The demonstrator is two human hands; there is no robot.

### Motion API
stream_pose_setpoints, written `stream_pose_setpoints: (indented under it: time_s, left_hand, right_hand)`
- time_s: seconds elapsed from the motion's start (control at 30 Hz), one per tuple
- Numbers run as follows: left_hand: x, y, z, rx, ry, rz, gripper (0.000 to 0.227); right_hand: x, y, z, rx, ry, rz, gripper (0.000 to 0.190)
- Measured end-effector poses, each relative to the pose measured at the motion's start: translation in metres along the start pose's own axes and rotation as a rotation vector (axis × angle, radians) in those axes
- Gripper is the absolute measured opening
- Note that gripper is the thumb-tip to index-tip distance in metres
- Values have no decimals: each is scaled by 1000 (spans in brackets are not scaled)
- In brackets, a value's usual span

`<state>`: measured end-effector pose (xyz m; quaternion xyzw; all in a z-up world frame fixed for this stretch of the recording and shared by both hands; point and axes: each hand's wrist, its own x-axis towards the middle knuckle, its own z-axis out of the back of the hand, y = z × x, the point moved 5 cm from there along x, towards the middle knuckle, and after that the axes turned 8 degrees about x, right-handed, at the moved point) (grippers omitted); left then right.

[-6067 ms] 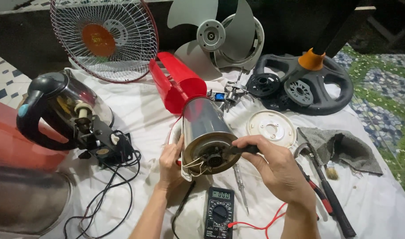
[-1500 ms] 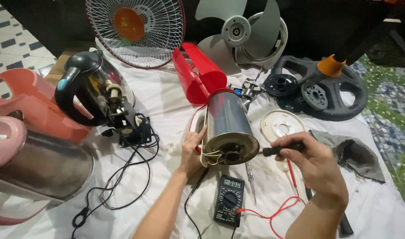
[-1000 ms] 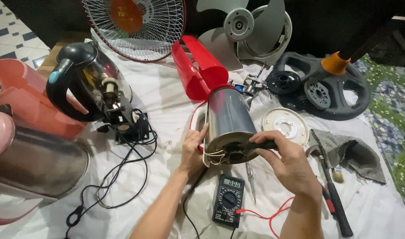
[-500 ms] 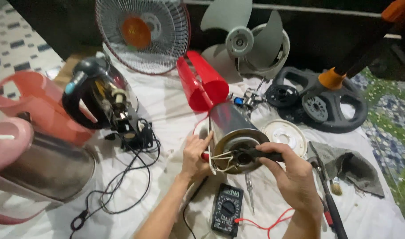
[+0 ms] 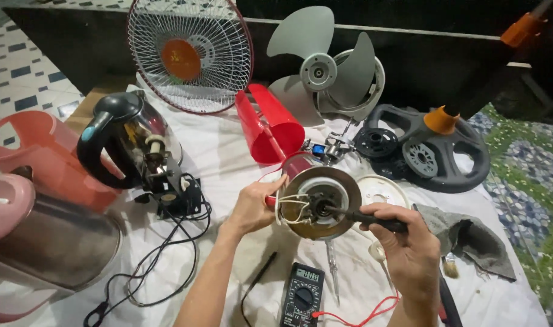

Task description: Diagnosing a heating element of an appliance using a multimeter and screwdriver to check for electrical faults.

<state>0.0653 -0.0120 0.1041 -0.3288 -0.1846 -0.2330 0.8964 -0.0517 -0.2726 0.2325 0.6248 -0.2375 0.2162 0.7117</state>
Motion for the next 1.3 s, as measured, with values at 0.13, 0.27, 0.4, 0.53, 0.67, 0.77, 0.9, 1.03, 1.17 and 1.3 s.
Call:
stream_pose_setpoints:
  time_s: [0.13,0.27,0.4,0.53,0.67,0.77,0.9,1.03,1.17,1.3]
  left_hand:
    - [0,10,-3,5,-1,40,63]
    - [0,4,2,-38,-26,35,67]
    - [-1,0,0,8,-4,61,69]
    - [0,-1,-2,32,14,93,65]
    - [0,-3,0,-11,14,89,66]
    - [0,-2,0,-11,-12,79,67]
    - [-1,-2,1,-19,-12,96,65]
    - [-3,-4,0,-24,-43,93,66]
    - [-11,-3,-5,-9,-86,80,69]
    - [-12,-5,-7,6,-90,53,70]
  right_hand:
    - [-2,4,-10,-46,-1,19,15]
    - [-5,-1,-13,-54,28,34,17]
    - [-5,-3,-20,-9,77,41,18]
    - [-5,-2,-24,-99,87,67,17]
    - [-7,-5,-25,-44,90,54,18]
    - [-6,-3,-27,-79,101,75,18]
    - [-5,1,-27,-162,126,89,17]
    - [-3,7,-30,-270,185,165,17]
    - [-5,11,-35,-256,339,115,11]
    - [-7,12,-36,-288,392,87,9]
